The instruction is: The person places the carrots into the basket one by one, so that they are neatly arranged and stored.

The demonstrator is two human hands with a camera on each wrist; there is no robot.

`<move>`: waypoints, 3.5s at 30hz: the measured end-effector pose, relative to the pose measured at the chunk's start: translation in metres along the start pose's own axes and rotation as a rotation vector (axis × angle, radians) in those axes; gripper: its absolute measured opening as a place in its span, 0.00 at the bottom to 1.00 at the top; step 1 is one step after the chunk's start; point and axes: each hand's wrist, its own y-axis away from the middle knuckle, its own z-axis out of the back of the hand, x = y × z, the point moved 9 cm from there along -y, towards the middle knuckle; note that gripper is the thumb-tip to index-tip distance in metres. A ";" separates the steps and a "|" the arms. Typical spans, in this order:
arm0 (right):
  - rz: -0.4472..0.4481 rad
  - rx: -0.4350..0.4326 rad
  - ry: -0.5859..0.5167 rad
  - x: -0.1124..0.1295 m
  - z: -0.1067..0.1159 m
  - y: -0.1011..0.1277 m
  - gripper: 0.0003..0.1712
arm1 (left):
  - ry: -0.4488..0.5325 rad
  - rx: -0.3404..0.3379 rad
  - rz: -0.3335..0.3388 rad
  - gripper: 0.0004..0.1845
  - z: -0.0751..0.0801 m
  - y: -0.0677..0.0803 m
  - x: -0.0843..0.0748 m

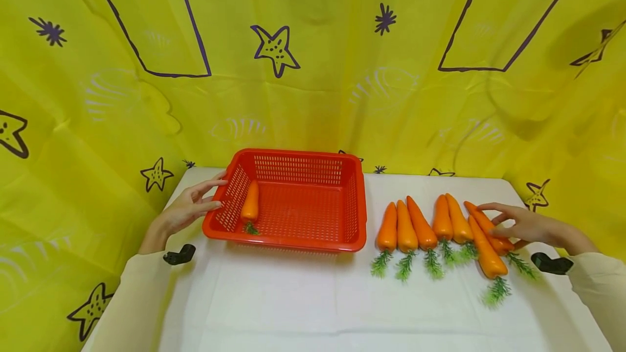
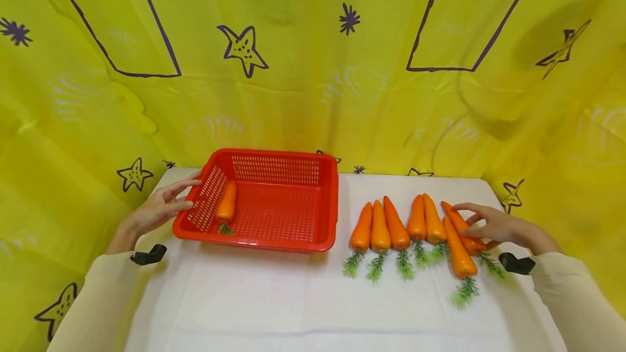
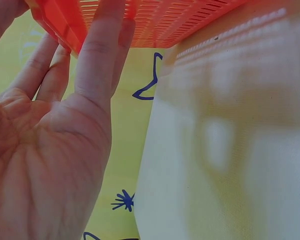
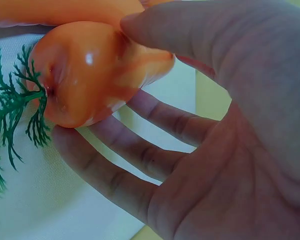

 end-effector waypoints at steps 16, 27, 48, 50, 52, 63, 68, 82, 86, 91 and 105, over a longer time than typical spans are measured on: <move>0.027 0.017 -0.008 -0.004 -0.001 -0.001 0.39 | 0.005 -0.015 0.001 0.30 -0.001 0.004 0.003; 0.049 -0.008 0.039 -0.001 0.000 0.000 0.40 | 0.030 -0.010 0.016 0.30 0.000 0.003 0.004; 0.159 -0.048 0.146 0.029 0.020 0.016 0.42 | -0.007 0.001 -0.013 0.29 -0.002 0.001 0.000; 0.166 -0.049 0.148 0.034 0.023 0.019 0.42 | 0.008 0.000 -0.010 0.29 -0.002 0.002 0.000; 0.169 -0.055 0.146 0.039 0.026 0.021 0.41 | 0.021 -0.001 -0.005 0.29 -0.002 0.002 0.001; 0.199 -0.076 0.166 0.069 0.034 0.021 0.42 | 0.004 -0.010 0.013 0.30 -0.002 0.003 0.001; 0.189 -0.069 0.152 0.085 0.033 0.020 0.41 | 0.018 -0.014 0.017 0.30 -0.002 0.003 0.002; 0.241 -0.125 0.190 0.155 0.033 -0.001 0.42 | 0.045 0.003 -0.012 0.29 -0.001 0.003 0.005; 0.252 -0.117 0.194 0.178 0.027 -0.013 0.43 | 0.019 -0.007 -0.006 0.29 0.000 0.004 0.006; 0.263 -0.096 0.187 0.205 0.019 -0.028 0.43 | 0.004 -0.014 -0.003 0.29 0.000 0.004 0.005; 0.354 -0.021 0.168 0.272 -0.022 -0.079 0.42 | 0.023 -0.009 0.003 0.29 0.000 0.003 0.006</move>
